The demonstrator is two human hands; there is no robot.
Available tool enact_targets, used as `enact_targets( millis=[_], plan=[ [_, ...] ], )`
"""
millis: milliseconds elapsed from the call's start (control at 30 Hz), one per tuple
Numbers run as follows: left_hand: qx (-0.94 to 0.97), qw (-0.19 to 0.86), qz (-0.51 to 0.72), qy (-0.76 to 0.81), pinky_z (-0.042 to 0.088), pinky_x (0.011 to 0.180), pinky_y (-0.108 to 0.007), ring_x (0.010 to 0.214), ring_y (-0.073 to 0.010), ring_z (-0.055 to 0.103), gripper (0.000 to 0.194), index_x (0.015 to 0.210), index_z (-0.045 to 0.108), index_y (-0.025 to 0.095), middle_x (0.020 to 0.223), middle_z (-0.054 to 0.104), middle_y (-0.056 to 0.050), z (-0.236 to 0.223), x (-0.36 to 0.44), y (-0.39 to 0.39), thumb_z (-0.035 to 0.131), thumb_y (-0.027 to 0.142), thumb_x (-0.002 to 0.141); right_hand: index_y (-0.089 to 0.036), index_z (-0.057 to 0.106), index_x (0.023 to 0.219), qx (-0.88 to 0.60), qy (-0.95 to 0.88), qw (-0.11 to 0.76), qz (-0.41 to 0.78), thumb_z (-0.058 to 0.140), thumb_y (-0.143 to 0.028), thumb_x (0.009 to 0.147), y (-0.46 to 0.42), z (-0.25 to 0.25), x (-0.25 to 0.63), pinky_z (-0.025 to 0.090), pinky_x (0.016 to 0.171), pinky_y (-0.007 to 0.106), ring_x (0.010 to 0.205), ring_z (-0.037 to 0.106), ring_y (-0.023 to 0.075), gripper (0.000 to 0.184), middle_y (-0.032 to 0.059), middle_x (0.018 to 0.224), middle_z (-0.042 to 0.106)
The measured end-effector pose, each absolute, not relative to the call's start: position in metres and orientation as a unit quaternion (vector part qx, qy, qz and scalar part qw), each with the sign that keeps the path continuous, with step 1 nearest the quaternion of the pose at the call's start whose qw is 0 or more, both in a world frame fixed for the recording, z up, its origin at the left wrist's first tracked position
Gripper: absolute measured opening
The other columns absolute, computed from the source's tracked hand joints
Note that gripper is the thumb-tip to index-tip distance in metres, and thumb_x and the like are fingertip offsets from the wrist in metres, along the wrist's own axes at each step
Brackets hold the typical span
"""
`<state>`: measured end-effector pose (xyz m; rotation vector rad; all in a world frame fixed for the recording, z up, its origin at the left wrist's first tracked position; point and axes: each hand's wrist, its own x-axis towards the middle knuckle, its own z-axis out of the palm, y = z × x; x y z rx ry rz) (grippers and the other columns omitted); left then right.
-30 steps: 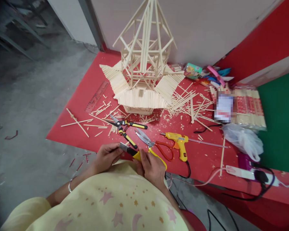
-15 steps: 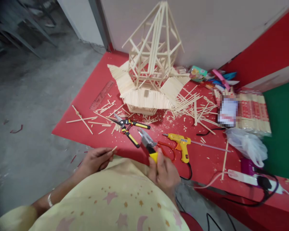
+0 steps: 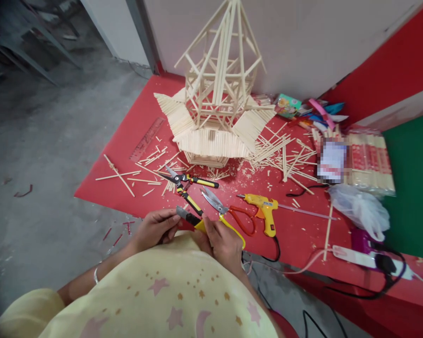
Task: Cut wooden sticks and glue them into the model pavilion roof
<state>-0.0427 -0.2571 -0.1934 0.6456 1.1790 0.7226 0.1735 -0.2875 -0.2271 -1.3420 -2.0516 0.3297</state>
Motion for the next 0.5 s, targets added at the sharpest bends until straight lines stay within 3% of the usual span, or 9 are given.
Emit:
enact_targets(
  millis=[200,333,500],
  plan=[
    [0.293,0.724,0.345,0.52,0.029,0.035,-0.018,0.033,-0.0054,0.041,0.04,0.081,0.067,0.014,0.046,0.053,0.004,-0.194,-0.039,-0.252,0.073,0.053,0.074,-0.023,0.055,0.137,-0.516,-0.782,0.327,0.125,0.067,-0.029,0.086,-0.286,-0.229,0.172,0.047,0.062,0.021,0.066,0.061,0.0109,0.053,0.0044,0.086,0.07],
    [0.267,0.74,0.343,0.514,0.025,0.033,-0.018,0.03,-0.0053,0.038,0.041,0.075,0.067,0.013,0.042,0.051,0.004,-0.196,-0.039,-0.255,0.075,0.053,0.072,-0.025,0.059,0.134,-0.54,-0.773,0.317,0.101,0.067,-0.031,0.086,-0.288,-0.231,0.173,0.047,0.063,0.023,0.066,0.062,0.0121,0.049,0.0042,0.084,0.07],
    [0.235,0.732,0.346,0.538,0.026,0.034,-0.019,0.033,-0.0056,0.042,0.037,0.078,0.07,0.013,0.047,0.056,0.002,-0.2,-0.046,-0.266,0.078,0.048,0.07,-0.021,0.058,0.135,-0.632,-0.697,0.337,0.043,0.061,-0.027,0.09,-0.286,-0.222,0.179,0.051,0.071,0.026,0.08,0.067,0.0177,0.045,0.0105,0.096,0.071]
  ],
)
